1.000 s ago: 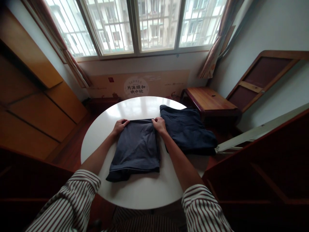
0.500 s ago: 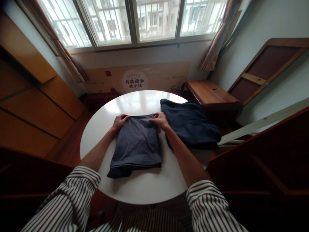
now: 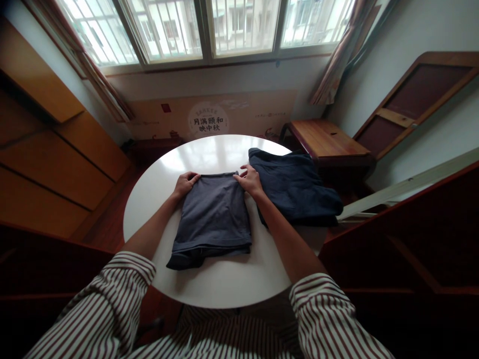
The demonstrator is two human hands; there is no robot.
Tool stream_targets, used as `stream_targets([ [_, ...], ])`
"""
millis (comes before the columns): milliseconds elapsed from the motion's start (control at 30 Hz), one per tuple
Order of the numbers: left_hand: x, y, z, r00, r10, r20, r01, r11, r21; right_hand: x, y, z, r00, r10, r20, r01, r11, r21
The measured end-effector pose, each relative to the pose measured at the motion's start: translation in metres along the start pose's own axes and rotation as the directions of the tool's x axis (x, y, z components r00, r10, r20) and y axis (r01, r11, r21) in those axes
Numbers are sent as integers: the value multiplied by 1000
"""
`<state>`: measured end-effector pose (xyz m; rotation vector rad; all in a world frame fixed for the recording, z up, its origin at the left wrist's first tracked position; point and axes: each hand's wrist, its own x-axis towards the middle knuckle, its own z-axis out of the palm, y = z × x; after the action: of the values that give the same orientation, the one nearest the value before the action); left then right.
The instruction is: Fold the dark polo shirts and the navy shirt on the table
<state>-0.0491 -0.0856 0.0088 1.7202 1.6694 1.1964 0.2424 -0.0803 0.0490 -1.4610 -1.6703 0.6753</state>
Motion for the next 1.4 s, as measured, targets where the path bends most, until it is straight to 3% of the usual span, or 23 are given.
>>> stream_targets([
  [100, 0, -1, 1, 1000, 16, 6, -16, 1000, 9, -9, -21, -10, 990, -141, -7, 137, 973, -184],
  [167, 0, -1, 2, 1000, 20, 13, -20, 1000, 14, -22, -41, -19, 953, -265, 144, 294, 925, -242],
  [200, 0, -2, 2, 1000, 20, 16, -20, 1000, 18, -33, -52, -24, 912, -322, 256, 382, 893, -238],
  [267, -1, -1, 2, 1000, 20, 17, -21, 999, 26, -62, -70, -31, 781, -419, 463, 551, 811, -197],
  [367, -1, 0, 3, 1000, 24, 14, -24, 999, 37, -118, -85, -36, 577, -505, 642, 741, 654, -151],
  [467, -1, 2, 2, 1000, 27, 12, -28, 998, 50, -164, -84, -32, 482, -534, 694, 828, 536, -163],
  [600, -1, 4, 2, 999, 30, 14, -31, 998, 56, -188, -82, -20, 456, -537, 710, 865, 455, -211],
  [833, -3, 6, 1, 999, 51, 20, -52, 996, 72, -192, -97, -3, 468, -561, 683, 853, 490, -182],
  [1000, -3, 8, 1, 998, 53, 15, -54, 996, 74, -195, -116, 17, 383, -576, 722, 891, 437, -125],
  [1167, -3, 10, 0, 999, 21, 34, -24, 995, 99, -198, -129, 37, 342, -557, 757, 921, 358, -154],
  [1333, -5, 12, -1, 999, 28, 40, -32, 992, 119, -207, -134, 53, 364, -571, 735, 925, 311, -217],
  [1400, -4, 12, -1, 999, 17, 40, -22, 993, 119, -211, -135, 58, 352, -579, 735, 932, 290, -217],
])
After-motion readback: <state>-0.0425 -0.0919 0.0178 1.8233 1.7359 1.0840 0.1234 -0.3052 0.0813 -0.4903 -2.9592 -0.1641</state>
